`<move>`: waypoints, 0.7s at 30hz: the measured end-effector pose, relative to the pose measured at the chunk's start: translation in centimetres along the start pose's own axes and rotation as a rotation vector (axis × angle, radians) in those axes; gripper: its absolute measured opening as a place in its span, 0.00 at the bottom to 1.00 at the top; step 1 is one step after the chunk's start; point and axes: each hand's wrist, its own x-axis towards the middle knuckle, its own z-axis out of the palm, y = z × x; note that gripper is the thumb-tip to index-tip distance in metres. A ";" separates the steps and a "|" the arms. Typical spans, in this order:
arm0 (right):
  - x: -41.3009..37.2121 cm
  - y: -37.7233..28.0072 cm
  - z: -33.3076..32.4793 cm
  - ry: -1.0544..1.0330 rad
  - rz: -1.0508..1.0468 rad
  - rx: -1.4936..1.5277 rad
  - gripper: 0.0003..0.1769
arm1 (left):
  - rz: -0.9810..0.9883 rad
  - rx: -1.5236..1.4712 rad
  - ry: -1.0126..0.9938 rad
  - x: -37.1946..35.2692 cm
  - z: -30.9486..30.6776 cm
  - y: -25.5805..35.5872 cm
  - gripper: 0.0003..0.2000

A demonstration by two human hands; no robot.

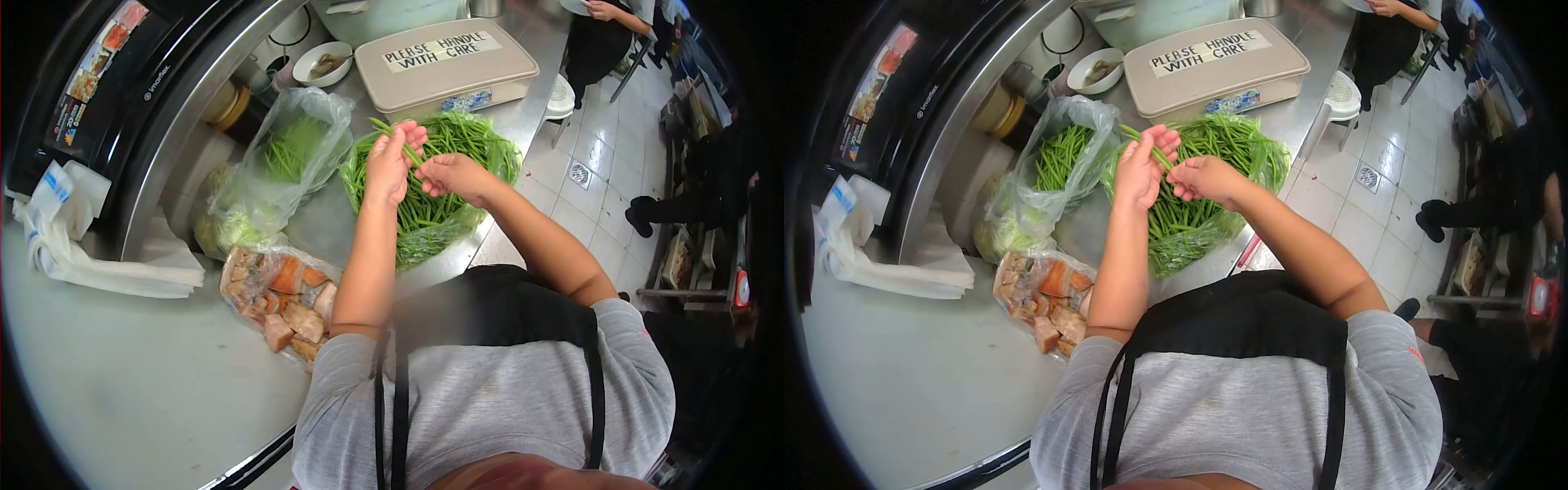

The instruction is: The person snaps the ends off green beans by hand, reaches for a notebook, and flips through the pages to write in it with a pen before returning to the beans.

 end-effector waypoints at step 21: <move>2.3 0.9 -1.6 0.529 -0.296 -0.906 0.14 | 0.327 0.265 0.077 -1.6 3.4 -1.8 0.12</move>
